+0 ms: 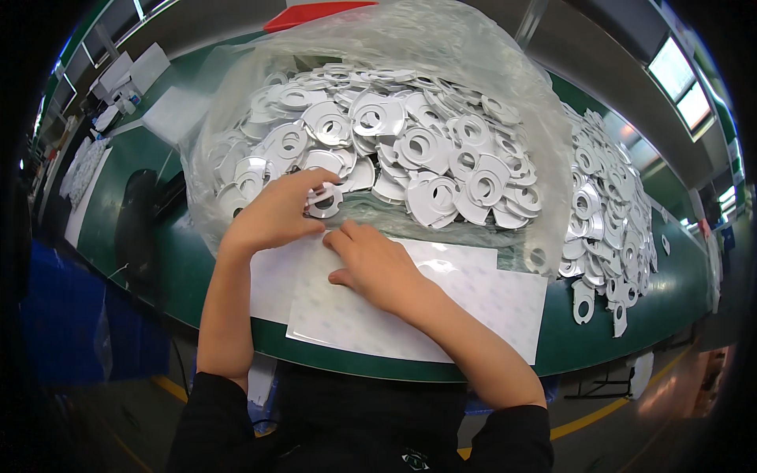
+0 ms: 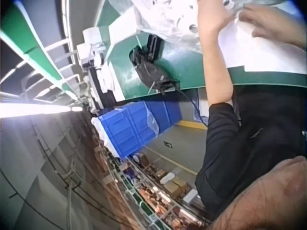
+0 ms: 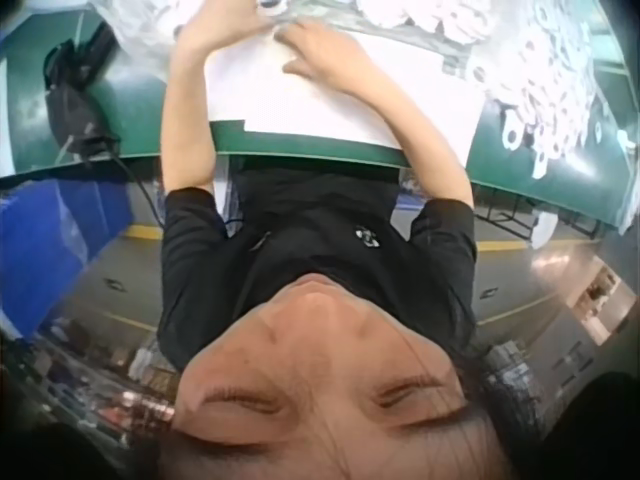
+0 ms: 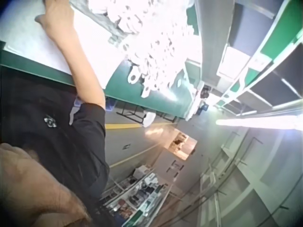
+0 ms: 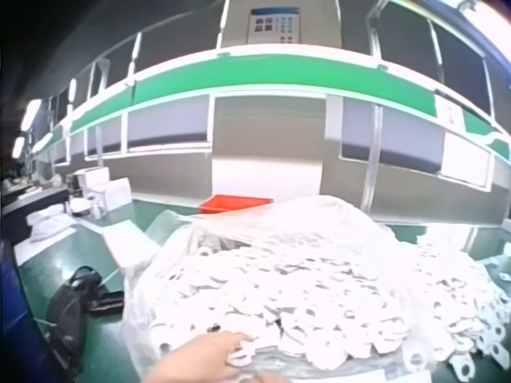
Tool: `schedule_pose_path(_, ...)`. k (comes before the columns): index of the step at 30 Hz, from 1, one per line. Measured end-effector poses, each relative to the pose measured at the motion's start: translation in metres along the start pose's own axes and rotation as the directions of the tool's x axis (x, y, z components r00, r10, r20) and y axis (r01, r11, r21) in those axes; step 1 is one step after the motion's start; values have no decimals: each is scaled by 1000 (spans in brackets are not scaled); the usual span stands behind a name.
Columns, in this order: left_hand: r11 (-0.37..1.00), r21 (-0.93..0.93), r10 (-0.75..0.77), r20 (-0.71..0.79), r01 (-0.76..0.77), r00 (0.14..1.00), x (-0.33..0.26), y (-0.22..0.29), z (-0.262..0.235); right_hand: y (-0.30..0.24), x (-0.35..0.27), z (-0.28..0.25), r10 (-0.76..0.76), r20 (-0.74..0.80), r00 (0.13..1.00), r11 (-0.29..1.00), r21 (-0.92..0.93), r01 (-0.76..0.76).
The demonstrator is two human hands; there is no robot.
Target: Applying circular adhesive stickers to light fixture components.
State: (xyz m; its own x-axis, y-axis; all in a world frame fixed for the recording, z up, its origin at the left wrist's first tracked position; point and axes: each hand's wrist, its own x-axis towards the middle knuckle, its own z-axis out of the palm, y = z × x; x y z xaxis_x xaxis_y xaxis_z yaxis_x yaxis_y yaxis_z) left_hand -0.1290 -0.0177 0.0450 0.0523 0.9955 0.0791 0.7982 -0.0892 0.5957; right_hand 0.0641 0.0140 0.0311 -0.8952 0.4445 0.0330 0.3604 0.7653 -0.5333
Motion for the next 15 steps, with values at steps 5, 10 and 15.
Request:
schedule_pose_path(5, 999, 34, -4, 16, 4, 1000, -3, 4, 4, 6, 17, -6, 36, 112, 993, 997, 69, -44)
schedule_pose_path(10, 994, 102, -45, 44, 40, 998, -5, 9, 6, 0, 23, -13, 97, 216, 972, 993, 47, -109)
schedule_pose_path(15, 985, 165, -55, 45, 47, 997, -5, 13, 8, -3, -5, 12, -94, -103, 990, 996, -17, 93)
